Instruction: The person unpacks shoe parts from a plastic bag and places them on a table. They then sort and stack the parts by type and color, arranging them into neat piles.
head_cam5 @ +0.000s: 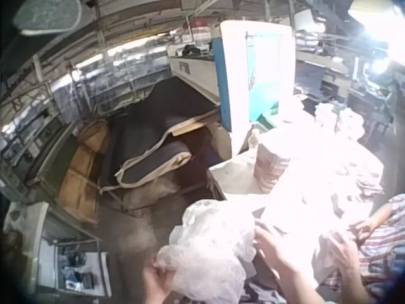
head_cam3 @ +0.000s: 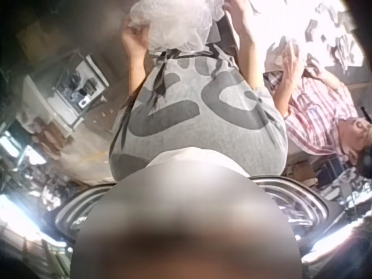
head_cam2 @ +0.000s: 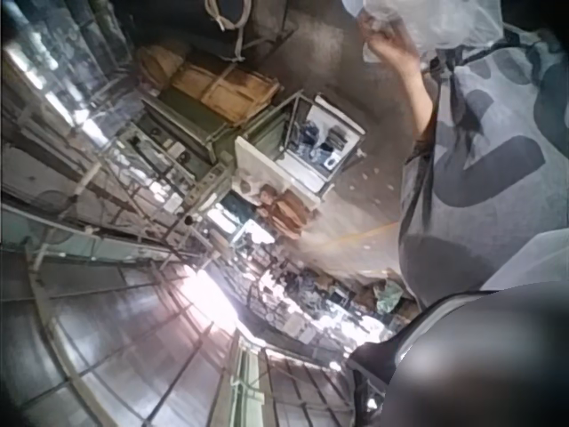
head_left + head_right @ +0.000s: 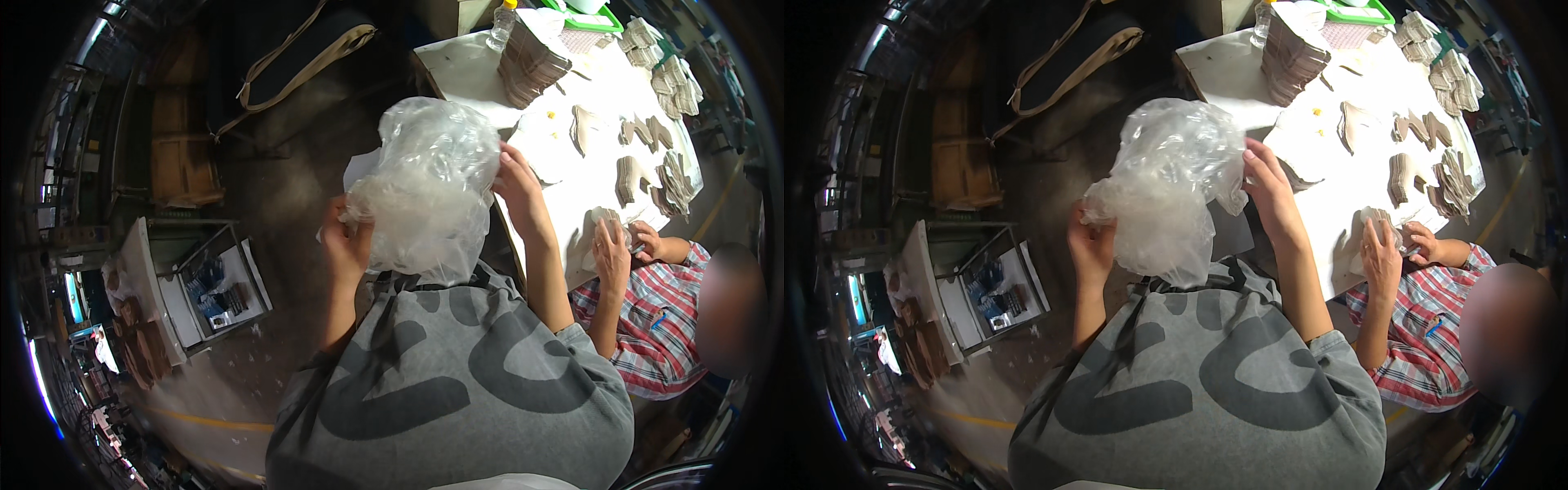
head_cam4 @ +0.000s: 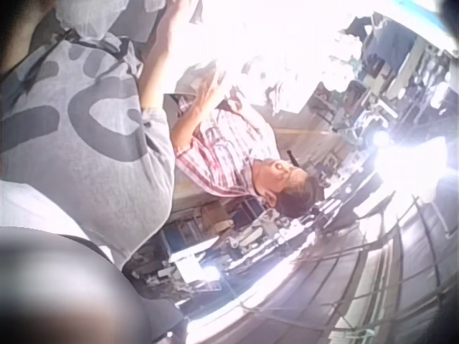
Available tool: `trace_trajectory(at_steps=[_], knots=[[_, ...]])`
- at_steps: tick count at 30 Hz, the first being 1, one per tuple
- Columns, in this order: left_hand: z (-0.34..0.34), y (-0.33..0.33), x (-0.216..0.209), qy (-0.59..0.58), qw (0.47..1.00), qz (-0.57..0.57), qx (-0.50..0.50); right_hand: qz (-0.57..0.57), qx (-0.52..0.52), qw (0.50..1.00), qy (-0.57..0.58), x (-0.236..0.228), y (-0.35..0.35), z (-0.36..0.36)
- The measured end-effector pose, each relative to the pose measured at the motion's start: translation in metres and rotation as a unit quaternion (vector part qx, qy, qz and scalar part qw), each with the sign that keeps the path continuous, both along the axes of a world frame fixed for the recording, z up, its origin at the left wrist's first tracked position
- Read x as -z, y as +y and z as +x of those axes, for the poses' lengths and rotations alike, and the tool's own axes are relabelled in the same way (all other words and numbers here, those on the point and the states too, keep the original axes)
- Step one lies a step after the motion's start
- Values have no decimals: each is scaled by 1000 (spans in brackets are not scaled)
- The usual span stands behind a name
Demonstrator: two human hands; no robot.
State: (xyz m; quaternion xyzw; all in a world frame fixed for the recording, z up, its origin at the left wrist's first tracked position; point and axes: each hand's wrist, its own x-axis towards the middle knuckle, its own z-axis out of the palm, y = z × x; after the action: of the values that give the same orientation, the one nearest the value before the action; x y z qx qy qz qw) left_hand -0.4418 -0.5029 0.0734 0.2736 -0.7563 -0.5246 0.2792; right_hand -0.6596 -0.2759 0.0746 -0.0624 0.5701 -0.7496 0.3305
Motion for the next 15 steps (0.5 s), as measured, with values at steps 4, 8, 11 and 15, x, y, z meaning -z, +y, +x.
trace_trajectory(at_steps=[4,8,11,15], knots=[[5,-4,-2,109,993,43,-8,83,-16,986,145,-15,-6,7],[11,2,-7,70,994,64,-58,40,-2,978,205,-32,-19,12],[14,7,-9,35,994,80,-58,80,-127,925,350,-44,-19,20],[20,5,-8,116,944,240,-193,70,-116,986,101,-39,-32,16]])
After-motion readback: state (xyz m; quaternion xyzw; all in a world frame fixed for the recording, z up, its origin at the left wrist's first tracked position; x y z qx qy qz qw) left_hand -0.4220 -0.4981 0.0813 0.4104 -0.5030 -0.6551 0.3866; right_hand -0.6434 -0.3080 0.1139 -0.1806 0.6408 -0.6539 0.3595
